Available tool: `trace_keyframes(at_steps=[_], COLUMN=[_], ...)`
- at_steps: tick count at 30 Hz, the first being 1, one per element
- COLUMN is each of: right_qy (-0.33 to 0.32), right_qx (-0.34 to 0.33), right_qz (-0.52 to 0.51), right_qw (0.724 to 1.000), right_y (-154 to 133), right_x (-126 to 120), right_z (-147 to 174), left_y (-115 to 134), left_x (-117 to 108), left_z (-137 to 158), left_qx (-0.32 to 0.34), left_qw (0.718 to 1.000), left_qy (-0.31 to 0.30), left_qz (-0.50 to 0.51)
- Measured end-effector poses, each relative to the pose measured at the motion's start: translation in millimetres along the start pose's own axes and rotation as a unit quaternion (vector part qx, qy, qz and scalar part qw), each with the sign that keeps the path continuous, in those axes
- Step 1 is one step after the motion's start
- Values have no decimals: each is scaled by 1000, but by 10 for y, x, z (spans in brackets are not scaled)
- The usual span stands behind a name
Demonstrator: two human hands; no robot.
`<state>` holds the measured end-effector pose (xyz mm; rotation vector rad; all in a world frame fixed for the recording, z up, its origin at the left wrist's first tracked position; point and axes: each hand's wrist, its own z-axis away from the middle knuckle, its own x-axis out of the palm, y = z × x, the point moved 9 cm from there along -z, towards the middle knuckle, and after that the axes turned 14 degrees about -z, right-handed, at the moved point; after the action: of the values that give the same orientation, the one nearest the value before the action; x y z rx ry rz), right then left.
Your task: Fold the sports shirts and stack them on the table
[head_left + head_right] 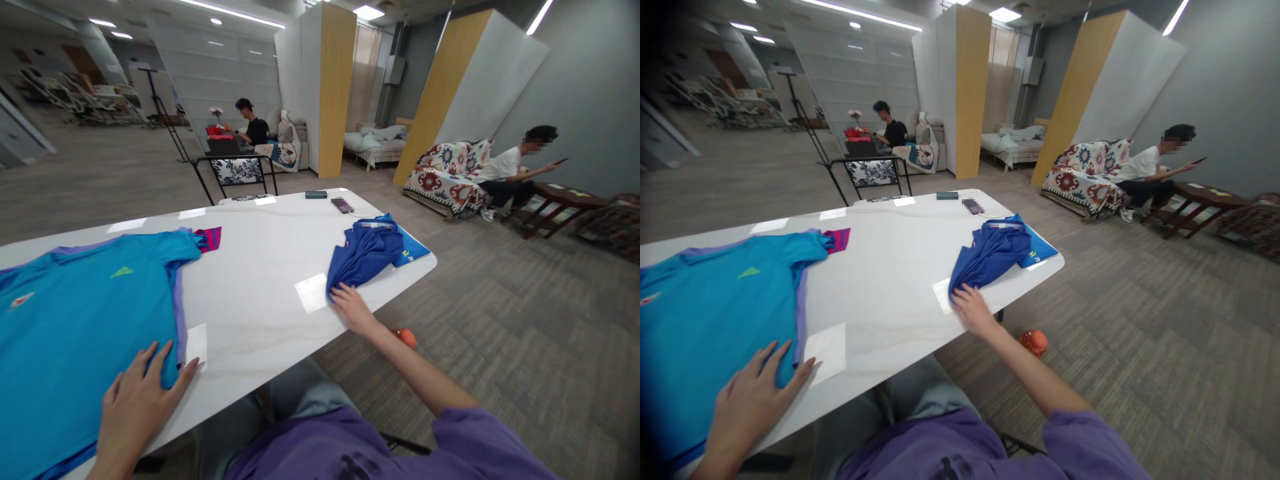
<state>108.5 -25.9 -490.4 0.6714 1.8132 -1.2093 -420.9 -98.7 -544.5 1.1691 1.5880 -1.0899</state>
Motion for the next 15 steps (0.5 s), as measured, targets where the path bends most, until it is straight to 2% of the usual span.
trace_keyframes(at_steps=[2, 4, 6, 8, 10, 12, 13, 14, 15], right_qy=[-77, -148, -210, -230, -164, -20, 60, 132, 181], right_qx=[-90, -159, -202, -212, -182, -103, -42, 38, 132], right_qz=[-54, -111, -175, -233, -251, -203, -157, -103, -48], right_qw=[991, 970, 940, 921, 936, 974, 985, 985, 974], right_y=[-619, -1155, -1540, -1698, -1565, -1145, -862, -550, -235], right_x=[418, 616, 605, 418, 92, -337, -562, -772, -941], right_z=[183, 344, 417, 343, 104, -183, -292, -362, -392], left_y=[1, -7, -22, -50, -100, -180, -228, -280, -338], left_x=[29, 42, 28, -10, -58, -100, -115, -128, -137], left_z=[10, 18, 24, 28, 33, 41, 46, 50, 53], left_qx=[-1, -5, -7, -6, -5, -7, -8, -9, -10], left_qw=[1000, 1000, 1000, 1000, 999, 998, 998, 998, 997], left_qy=[3, -2, -5, -3, -2, -4, -6, -6, -5], left_qz=[5, 9, 16, 29, 43, 55, 60, 65, 70])
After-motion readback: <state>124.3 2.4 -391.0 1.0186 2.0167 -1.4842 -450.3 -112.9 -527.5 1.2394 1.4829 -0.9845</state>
